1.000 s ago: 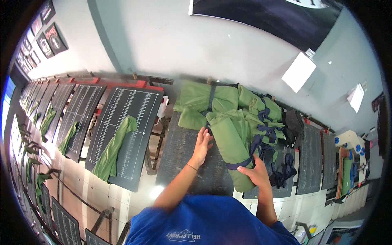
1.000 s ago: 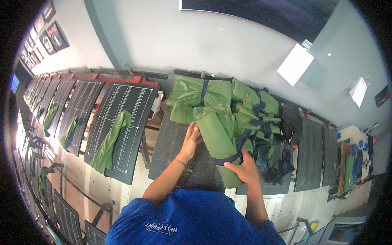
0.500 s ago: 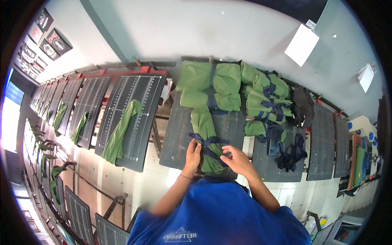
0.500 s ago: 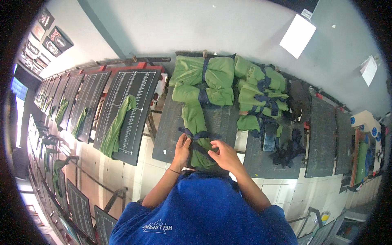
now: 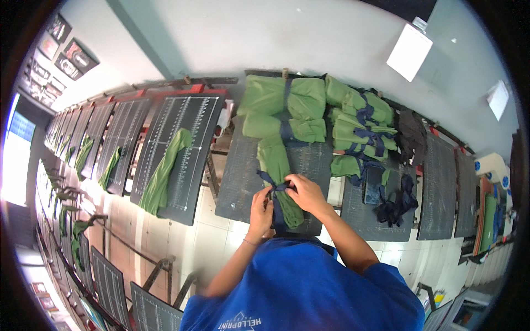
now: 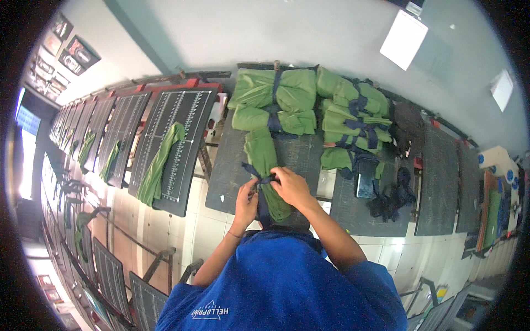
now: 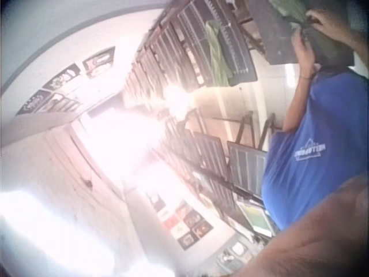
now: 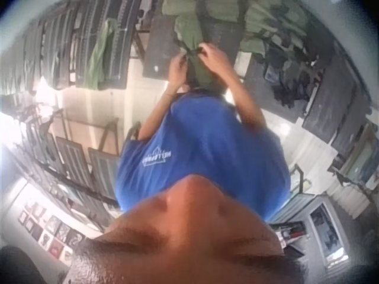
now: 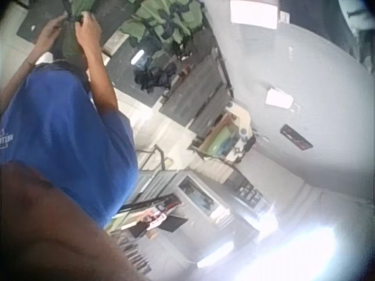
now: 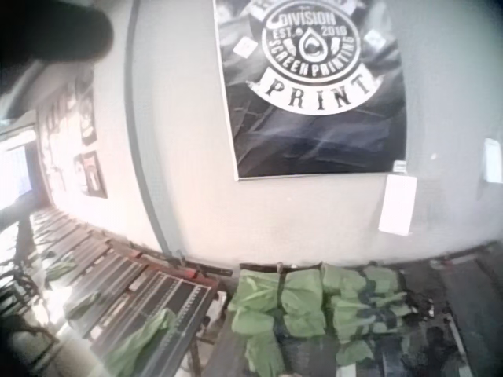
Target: The person folds green t-shirts by hand, aligning the sleeves and body, then places them on a table. They also handle a screen printing frame, lifting it to reveal the shirt underneath and smoothing the fabric.
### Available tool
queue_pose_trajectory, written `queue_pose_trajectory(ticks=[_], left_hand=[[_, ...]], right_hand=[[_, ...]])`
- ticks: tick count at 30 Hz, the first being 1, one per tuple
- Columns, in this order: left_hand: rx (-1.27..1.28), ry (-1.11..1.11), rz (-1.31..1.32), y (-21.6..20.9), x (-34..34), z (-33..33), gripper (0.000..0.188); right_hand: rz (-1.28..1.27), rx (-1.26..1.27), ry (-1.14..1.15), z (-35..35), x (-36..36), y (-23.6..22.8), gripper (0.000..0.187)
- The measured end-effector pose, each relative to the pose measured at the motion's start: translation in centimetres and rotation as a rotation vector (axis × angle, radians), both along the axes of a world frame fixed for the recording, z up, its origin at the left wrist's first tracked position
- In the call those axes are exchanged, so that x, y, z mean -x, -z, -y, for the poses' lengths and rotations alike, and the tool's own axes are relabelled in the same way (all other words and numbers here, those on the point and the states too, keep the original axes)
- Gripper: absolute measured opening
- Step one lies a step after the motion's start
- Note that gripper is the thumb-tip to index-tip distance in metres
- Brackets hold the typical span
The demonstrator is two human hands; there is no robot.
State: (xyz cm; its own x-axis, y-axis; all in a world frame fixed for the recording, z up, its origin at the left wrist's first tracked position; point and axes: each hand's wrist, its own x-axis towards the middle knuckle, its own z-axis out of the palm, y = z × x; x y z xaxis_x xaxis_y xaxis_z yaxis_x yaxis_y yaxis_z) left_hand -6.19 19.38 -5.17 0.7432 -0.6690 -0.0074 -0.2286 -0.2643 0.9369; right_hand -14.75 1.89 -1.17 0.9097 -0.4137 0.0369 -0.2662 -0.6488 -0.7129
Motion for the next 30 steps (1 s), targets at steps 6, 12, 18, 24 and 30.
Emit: queue_pose_trajectory(ticks=[6, 12, 18, 24, 30], left_hand=[[0.009, -0.018, -0.011, -1.6, -0.1, 0.2, 0.036], [0.233, 0.320, -0.395, -2.2, -1.2, 2.3, 0.021], [0.365, -0.116, -0.397, 1.3, -6.9, 7.0, 0.017], [0.200, -0.171, -1.041, 3.9, -15.2, 13.4, 0.066], [0.143, -0.433, -1.126, 4.0, -15.6, 21.3, 0.072]], right_hand=[[-0.044, -0.102, 0.067, -0.6, -0.2, 0.2, 0.030], [-0.107, -0.430, 0.282, 0.2, 2.5, 1.5, 0.089], [-0.298, -0.566, 0.320, 3.7, 3.4, 2.8, 0.092], [-0.040, -1.124, 0.336, 3.6, 7.3, 4.3, 0.090], [0.217, -1.179, 0.515, 3.0, 13.1, 0.3, 0.087]])
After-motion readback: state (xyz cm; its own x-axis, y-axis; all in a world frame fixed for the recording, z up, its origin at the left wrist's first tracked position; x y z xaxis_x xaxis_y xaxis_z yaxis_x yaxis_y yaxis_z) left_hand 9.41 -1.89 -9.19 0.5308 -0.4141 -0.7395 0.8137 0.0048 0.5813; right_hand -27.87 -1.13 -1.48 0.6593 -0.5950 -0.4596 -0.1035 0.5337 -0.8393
